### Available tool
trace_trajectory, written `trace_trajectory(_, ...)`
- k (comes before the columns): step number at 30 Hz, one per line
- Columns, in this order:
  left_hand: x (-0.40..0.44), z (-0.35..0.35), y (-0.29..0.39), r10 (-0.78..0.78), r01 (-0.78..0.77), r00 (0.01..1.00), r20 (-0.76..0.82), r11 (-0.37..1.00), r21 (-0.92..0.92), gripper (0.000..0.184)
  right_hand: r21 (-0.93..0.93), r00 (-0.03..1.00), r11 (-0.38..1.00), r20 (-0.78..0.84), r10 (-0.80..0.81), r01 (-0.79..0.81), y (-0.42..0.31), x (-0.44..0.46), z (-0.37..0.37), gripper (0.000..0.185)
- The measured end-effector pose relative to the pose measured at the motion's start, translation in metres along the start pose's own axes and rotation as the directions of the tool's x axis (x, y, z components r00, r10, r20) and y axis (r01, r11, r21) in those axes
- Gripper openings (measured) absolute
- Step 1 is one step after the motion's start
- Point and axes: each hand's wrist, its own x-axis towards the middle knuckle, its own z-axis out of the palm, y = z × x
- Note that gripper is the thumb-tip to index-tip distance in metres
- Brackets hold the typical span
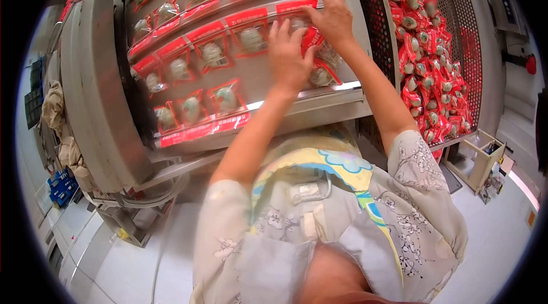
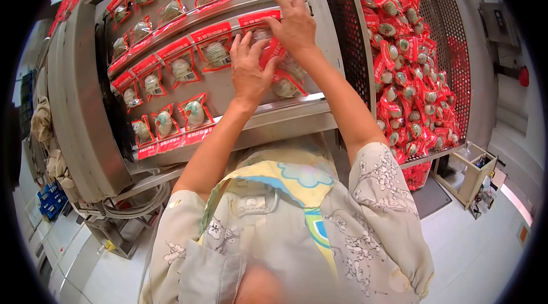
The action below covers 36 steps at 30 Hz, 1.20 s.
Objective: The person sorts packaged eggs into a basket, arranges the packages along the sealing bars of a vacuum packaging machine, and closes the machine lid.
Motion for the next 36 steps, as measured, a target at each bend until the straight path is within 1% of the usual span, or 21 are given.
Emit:
trace_trajectory(1,-0.002,-0.003,0.001,0.007,-0.008,1.0,-0.011,1.0,-0.014,0.042,-0.06,0.998,0.996,0.025,-0.065,0.067,-0.001,0.007,0.005,0.027)
trace_trajectory(5,-0.025,-0.018,0.004,-0.024,0.021,0.999,-0.024,0.991,-0.134,0.044,-0.101,0.993,0.994,0.116,-0.018,0.03,-0.007,0.022,0.015,0.026)
trace_trajectory(6,-0.034,-0.019,0.002,-0.063,0.062,0.998,-0.002,0.978,-0.2,0.045,-0.158,0.986,0.976,-0.058,-0.159,0.148,-0.011,0.023,0.016,0.023)
trace_trajectory(7,-0.039,-0.02,-0.001,-0.1,0.102,0.995,0.02,0.959,-0.264,0.046,-0.097,0.974,0.97,-0.018,-0.224,0.222,-0.017,0.024,0.016,0.022)
trace_trajectory(8,-0.041,-0.022,-0.004,-0.002,-0.003,1.0,-0.031,0.986,-0.169,0.049,-0.033,0.957,0.956,0.016,-0.29,0.29,-0.025,0.023,0.014,0.021)
trace_trajectory(9,-0.043,-0.026,-0.002,-0.047,0.047,0.999,0.004,0.983,-0.177,0.051,0.033,0.933,0.934,0.045,-0.356,0.355,-0.034,0.023,0.013,0.019)
trace_trajectory(11,-0.046,-0.036,0.003,-0.134,0.146,0.988,0.075,0.97,-0.192,0.054,0.055,0.756,0.773,0.177,-0.63,0.632,-0.045,0.021,0.028,0.012)
trace_trajectory(13,-0.046,-0.038,0.002,-0.134,0.143,0.989,0.067,0.977,-0.16,0.052,0.131,0.786,0.841,0.306,-0.537,0.524,-0.054,0.013,0.047,0.012)
trace_trajectory(16,-0.049,-0.046,-0.001,-0.182,0.203,0.974,0.131,0.964,-0.17,0.043,0.166,0.885,0.879,0.062,-0.461,0.447,-0.065,0.021,0.059,0.013)
trace_trajectory(18,-0.052,-0.049,-0.008,-0.219,0.271,0.951,0.219,0.931,-0.244,0.035,0.222,0.905,0.893,0.078,-0.418,0.393,-0.075,0.017,0.035,0.013)
trace_trajectory(20,-0.052,-0.059,-0.016,-0.306,0.416,0.88,0.363,0.866,-0.278,0.029,0.273,0.928,0.916,0.145,-0.343,0.296,-0.088,0.001,-0.006,0.015)
trace_trajectory(21,-0.053,-0.066,-0.018,-0.343,0.491,0.83,0.44,0.824,-0.284,0.026,0.23,0.889,0.953,0.367,-0.273,0.197,-0.088,-0.015,-0.024,0.017)
trace_trajectory(23,-0.056,-0.077,-0.025,-0.357,0.486,0.838,0.413,0.832,-0.268,0.021,0.09,0.678,0.995,0.729,-0.091,0.037,-0.086,-0.043,-0.059,0.021)
trace_trajectory(24,-0.058,-0.081,-0.03,-0.373,0.494,0.834,0.406,0.832,-0.252,0.021,0.139,0.562,0.961,0.827,0.02,-0.238,-0.08,-0.064,-0.067,0.029)
trace_trajectory(25,-0.057,-0.086,-0.035,-0.385,0.496,0.835,0.394,0.835,-0.236,0.021,0.146,0.415,0.856,0.906,0.086,-0.495,-0.073,-0.087,-0.07,0.037)
trace_trajectory(27,-0.053,-0.098,-0.034,-0.449,0.671,0.73,0.516,0.616,-0.413,0.021,0.045,0.201,0.616,0.962,0.187,-0.786,-0.066,-0.123,-0.078,0.048)
trace_trajectory(29,-0.05,-0.108,-0.035,-0.454,0.768,0.641,0.619,0.361,-0.53,0.021,0.056,0.118,0.306,0.975,0.189,-0.95,-0.067,-0.153,-0.073,0.052)
trace_trajectory(30,-0.048,-0.112,-0.037,-0.457,0.832,0.554,0.696,0.286,-0.475,0.025,0.056,0.08,0.136,0.981,0.177,-0.989,-0.068,-0.162,-0.069,0.055)
trace_trajectory(33,-0.054,-0.114,-0.039,-0.502,0.931,0.363,0.785,0.218,-0.292,0.03,0.155,0.139,-0.193,0.986,0.09,-0.969,-0.074,-0.177,-0.048,0.057)
trace_trajectory(34,-0.053,-0.121,-0.038,-0.413,0.926,0.345,0.843,0.298,-0.233,0.035,0.191,0.164,-0.245,0.978,0.128,-0.95,-0.078,-0.177,-0.043,0.055)
trace_trajectory(36,-0.042,-0.131,-0.029,-0.41,0.956,0.258,0.875,0.242,-0.168,0.035,0.187,0.151,-0.168,0.967,0.205,-0.968,-0.083,-0.174,-0.049,0.052)
